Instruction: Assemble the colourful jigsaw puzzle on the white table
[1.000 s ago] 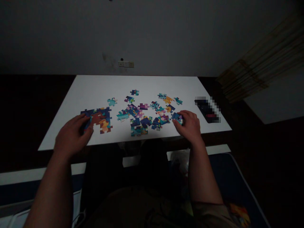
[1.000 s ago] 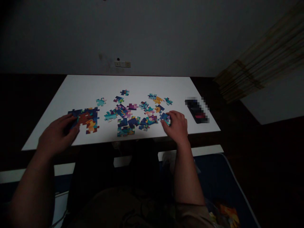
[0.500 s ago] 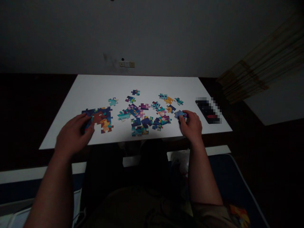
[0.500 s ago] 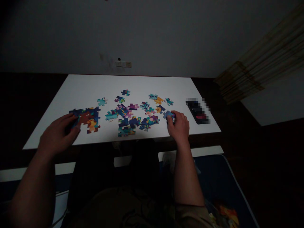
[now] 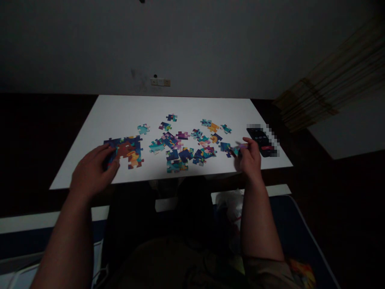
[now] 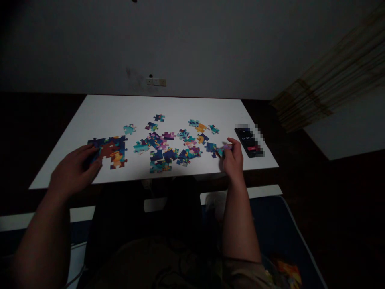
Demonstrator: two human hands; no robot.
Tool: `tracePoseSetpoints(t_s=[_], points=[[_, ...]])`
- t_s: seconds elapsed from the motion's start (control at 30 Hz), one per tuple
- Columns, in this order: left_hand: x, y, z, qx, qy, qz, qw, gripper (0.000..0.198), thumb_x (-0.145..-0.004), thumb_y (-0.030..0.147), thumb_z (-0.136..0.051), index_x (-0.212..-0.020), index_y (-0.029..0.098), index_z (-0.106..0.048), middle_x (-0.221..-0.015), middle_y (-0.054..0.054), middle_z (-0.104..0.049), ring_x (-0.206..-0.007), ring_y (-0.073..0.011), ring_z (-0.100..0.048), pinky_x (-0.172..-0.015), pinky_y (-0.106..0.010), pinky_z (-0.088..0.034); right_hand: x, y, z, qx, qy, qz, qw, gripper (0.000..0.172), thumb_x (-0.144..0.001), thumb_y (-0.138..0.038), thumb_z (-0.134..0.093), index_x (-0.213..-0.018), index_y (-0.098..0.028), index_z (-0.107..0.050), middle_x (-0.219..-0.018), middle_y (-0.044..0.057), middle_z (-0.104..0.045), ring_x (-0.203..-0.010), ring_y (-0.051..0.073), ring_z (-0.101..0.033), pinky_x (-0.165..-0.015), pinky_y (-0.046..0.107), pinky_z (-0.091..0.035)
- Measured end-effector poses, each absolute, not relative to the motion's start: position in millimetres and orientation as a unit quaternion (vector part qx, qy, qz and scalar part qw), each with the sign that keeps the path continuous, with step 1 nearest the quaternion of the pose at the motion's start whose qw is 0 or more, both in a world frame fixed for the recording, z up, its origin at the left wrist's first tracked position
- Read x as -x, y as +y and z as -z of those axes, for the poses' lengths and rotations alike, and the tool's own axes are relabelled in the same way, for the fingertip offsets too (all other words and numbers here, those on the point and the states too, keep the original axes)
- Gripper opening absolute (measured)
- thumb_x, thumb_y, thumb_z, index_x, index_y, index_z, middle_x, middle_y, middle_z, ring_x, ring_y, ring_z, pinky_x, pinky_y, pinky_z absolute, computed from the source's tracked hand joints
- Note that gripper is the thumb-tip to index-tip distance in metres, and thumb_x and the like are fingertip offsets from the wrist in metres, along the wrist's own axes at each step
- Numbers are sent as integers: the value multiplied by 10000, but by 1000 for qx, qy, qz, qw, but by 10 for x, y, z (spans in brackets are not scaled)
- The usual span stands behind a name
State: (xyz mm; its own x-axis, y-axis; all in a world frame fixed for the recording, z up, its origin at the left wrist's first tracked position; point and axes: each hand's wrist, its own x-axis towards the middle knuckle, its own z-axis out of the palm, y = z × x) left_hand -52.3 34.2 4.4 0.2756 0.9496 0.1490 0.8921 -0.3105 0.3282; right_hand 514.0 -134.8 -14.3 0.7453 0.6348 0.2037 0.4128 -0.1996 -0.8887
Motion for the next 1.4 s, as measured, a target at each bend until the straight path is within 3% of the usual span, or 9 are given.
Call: tracePoseSetpoints(t_s=[0.1, 0.2, 0.33, 0.47, 0.67, 0.83, 0.93, 1.13, 1.4], points=[[519, 337, -50, -792, 582, -160, 89, 768, -1143, 623, -575, -1688, 149, -838, -1885, -260, -733, -1783, -523, -672, -1507, -790, -526, -5176, -1314, 180, 731, -288, -129, 605, 543, -888, -419, -798, -1413, -291, -744, -1120, 27, -864, -1093, 288, -856, -1170, 531, -688], [517, 332, -54, -792, 581, -162, 90, 770, -1142, 627, -572, -1675, 143, -845, -1884, -273, -729, -1782, -537, -668, -1504, -800, -527, -5164, -1296, 183, 700, -264, -149, 647, 585, -811, -420, -907, -1356, -270, -759, -1106, 75, -918, -1140, 328, -901, -1160, 554, -712], [513, 326, -61, -791, 581, -165, 93, 778, -1133, 649, -586, -1687, 168, -846, -1890, -252, -731, -1782, -541, -670, -1496, -795, -539, -5155, -1318, 175, 697, -284, -149, 642, 562, -796, -412, -924, -1320, -247, -806, -1235, 167, -964, -1266, 386, -924, -1231, 620, -713], [520, 334, -64, -793, 583, -155, 86, 785, -1147, 650, -556, -1681, 149, -841, -1892, -257, -729, -1788, -509, -674, -1511, -749, -536, -5184, -1344, 174, 723, -297, -117, 612, 505, -846, -373, -828, -1335, -246, -821, -1347, 179, -955, -1324, 370, -911, -1289, 618, -691], [527, 337, -44, -791, 585, -157, 85, 782, -1124, 671, -575, -1693, 204, -840, -1890, -212, -744, -1788, -486, -679, -1511, -725, -543, -5220, -1345, 142, 767, -266, -81, 578, 545, -797, -370, -855, -1320, -216, -834, -1047, 39, -802, -886, 248, -751, -1019, 491, -706], [510, 329, -51, -789, 587, -160, 84, 798, -1140, 677, -535, -1682, 180, -845, -1889, -223, -741, -1790, -482, -678, -1520, -714, -535, -5149, -1328, 42, 760, -258, -83, 590, 525, -775, -381, -883, -1272, -226, -819, -1049, 15, -762, -782, 194, -644, -914, 444, -680], [522, 347, -55, -793, 583, -154, 90, 805, -1125, 648, -547, -1671, 137, -845, -1889, -254, -733, -1778, -509, -682, -1514, -748, -531, -5092, -1322, -17, 776, -265, -79, 567, 463, -794, -371, -873, -1232, -228, -827, -1034, 39, -801, -826, 232, -705, -957, 480, -709], [532, 353, -42, -788, 584, -168, 98, 775, -1083, 643, -615, -1680, 209, -853, -1878, -215, -753, -1774, -516, -679, -1512, -770, -528, -5124, -1329, 14, 799, -318, -51, 507, 272, -883, -381, -779, -1110, -251, -851, -1125, 115, -888, -1068, 350, -833, -1173, 612, -711], [536, 353, -13, -794, 580, -160, 90, 791, -1128, 653, -569, -1696, 171, -834, -1896, -238, -731, -1794, -503, -667, -1518, -744, -526, -5187, -1312, 71, 806, -332, 7, 489, 221, -880, -221, -691, -990, -232, -883, -1243, 178, -846, -1321, 385, -817, -1387, 632, -615]])
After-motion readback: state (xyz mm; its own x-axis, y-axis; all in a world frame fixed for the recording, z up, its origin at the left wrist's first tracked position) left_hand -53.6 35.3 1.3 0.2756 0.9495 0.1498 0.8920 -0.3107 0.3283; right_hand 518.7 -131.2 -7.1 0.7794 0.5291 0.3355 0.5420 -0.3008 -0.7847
